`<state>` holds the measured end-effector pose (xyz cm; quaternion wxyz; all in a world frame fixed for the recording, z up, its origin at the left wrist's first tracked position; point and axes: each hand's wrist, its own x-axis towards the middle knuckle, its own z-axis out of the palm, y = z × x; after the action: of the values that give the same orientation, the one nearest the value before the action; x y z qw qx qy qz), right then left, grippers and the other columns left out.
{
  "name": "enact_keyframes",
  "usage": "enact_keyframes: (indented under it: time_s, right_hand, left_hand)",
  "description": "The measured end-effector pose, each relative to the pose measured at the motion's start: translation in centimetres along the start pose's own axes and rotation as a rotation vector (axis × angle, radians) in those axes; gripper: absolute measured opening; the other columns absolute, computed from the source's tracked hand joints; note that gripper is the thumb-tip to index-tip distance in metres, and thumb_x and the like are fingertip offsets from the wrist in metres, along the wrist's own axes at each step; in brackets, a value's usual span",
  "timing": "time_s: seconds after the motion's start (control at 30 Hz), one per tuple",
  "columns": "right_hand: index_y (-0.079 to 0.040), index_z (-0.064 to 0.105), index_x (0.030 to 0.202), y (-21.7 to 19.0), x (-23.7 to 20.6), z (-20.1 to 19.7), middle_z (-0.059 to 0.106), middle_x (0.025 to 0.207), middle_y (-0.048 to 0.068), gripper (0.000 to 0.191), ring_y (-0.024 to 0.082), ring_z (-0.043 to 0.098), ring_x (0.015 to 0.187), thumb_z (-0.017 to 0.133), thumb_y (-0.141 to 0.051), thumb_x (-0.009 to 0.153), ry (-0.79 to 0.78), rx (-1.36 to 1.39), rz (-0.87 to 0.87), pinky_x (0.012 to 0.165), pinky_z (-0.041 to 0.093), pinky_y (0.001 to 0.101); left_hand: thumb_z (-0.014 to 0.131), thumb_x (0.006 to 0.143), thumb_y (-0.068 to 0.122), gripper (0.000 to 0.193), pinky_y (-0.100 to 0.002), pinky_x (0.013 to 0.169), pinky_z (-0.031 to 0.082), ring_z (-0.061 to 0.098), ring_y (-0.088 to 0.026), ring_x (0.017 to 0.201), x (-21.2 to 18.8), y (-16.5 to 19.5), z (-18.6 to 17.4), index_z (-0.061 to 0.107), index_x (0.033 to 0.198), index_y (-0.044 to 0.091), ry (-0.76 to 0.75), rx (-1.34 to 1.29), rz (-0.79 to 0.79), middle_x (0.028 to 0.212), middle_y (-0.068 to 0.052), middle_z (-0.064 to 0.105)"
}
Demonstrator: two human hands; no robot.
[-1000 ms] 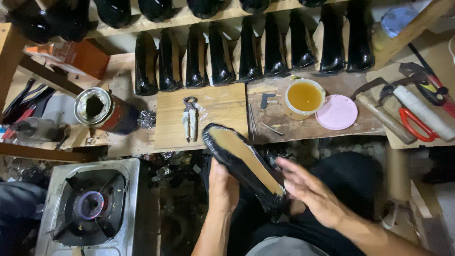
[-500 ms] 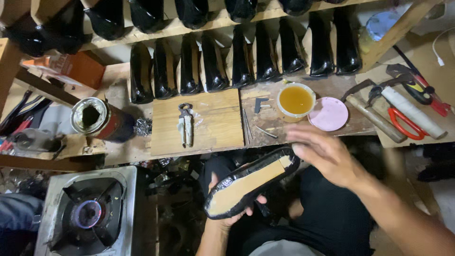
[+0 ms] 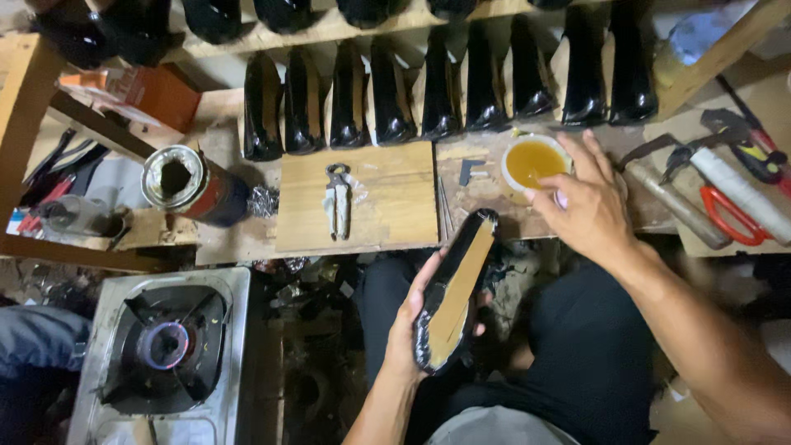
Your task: The person applies a yellowish liquid adhesive to the sole of a black high-heeled shoe using their fingers. They repeatedly dip fingers into a small container and spread the glue along the sole's perimeter and center, then place the shoe on a nearby shelf.
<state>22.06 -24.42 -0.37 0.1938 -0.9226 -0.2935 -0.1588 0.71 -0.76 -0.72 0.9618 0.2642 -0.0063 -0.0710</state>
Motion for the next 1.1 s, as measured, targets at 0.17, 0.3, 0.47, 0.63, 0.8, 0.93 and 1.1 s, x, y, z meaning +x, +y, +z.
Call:
enact_keyframes:
  time_s: [0.17, 0.3, 0.47, 0.63, 0.8, 0.93, 1.1]
  right_hand:
    - [-0.005, 0.074, 0.08, -4.4, -2.0, -3.0, 0.061, 0.147, 0.012, 0.028, 0.035, 0.039, 0.155, 0.069, -0.029, 0.093, -0.057, 0.344, 0.025, 0.129, 0.028, 0.0521]
    - [-0.009, 0.075, 0.102, -11.2, -5.8, -5.1, 0.048, 0.153, 0.019, 0.022, 0.041, 0.032, 0.154, 0.067, -0.024, 0.089, -0.045, 0.55, -0.22, 0.126, 0.025, 0.055]
    - [-0.017, 0.071, 0.128, -14.8, -7.8, -5.0, 0.027, 0.163, 0.019, 0.038, 0.047, 0.016, 0.155, 0.064, -0.033, 0.095, 0.006, 0.563, -0.497, 0.126, 0.02, 0.0593]
    - [-0.016, 0.071, 0.129, -14.3, -7.3, -4.3, 0.028, 0.164, 0.02, 0.037, 0.048, 0.016, 0.156, 0.065, -0.028, 0.094, 0.014, 0.474, -0.355, 0.126, 0.022, 0.06]
    - [-0.019, 0.072, 0.125, -14.0, -7.3, -4.8, 0.034, 0.162, 0.014, 0.035, 0.045, 0.02, 0.155, 0.069, -0.028, 0.091, 0.032, 0.484, -0.48, 0.127, 0.023, 0.0595]
    - [-0.017, 0.073, 0.124, -14.0, -6.7, -5.1, 0.036, 0.158, 0.018, 0.033, 0.045, 0.024, 0.154, 0.068, -0.025, 0.093, 0.072, 0.504, -0.443, 0.125, 0.026, 0.0576]
    - [-0.019, 0.076, 0.12, -14.6, -6.5, -5.2, 0.042, 0.154, 0.015, 0.031, 0.039, 0.025, 0.153, 0.072, -0.028, 0.09, 0.067, 0.481, -0.559, 0.126, 0.023, 0.0565]
  left_hand:
    - [0.051, 0.101, 0.053, 0.082, -0.048, 0.09, 0.057, 0.06, -0.038, 0.122, 1.2, -0.7, 0.5, 0.021, 0.167, 0.015, 0.043, 0.007, 0.035, 0.155, -0.019, 0.047]
    - [0.047, 0.104, 0.05, 0.077, -0.044, 0.105, 0.049, 0.055, -0.033, 0.132, 2.4, -1.0, 1.2, 0.025, 0.165, 0.009, 0.119, 0.064, 0.079, 0.157, -0.019, 0.046]
    - [0.045, 0.104, 0.045, 0.074, -0.042, 0.117, 0.042, 0.05, -0.03, 0.141, 2.7, -1.0, 1.9, 0.026, 0.162, 0.004, 0.129, 0.143, 0.095, 0.156, -0.021, 0.045]
    - [0.045, 0.104, 0.042, 0.072, -0.042, 0.117, 0.042, 0.05, -0.029, 0.14, 2.6, -1.0, 2.3, 0.025, 0.162, 0.004, 0.132, 0.163, 0.087, 0.157, -0.02, 0.045]
    - [0.044, 0.104, 0.04, 0.07, -0.041, 0.114, 0.043, 0.051, -0.029, 0.137, 2.8, -1.1, 2.5, 0.026, 0.162, 0.005, 0.156, 0.117, 0.053, 0.155, -0.022, 0.045]
    - [0.044, 0.106, 0.041, 0.07, -0.04, 0.115, 0.044, 0.051, -0.029, 0.138, 2.8, -1.1, 2.7, 0.028, 0.162, 0.003, 0.16, 0.133, 0.071, 0.156, -0.022, 0.045]
    - [0.044, 0.105, 0.042, 0.07, -0.04, 0.114, 0.044, 0.053, -0.03, 0.137, 2.4, -1.0, 2.7, 0.028, 0.162, 0.005, 0.165, 0.127, 0.05, 0.154, -0.021, 0.048]
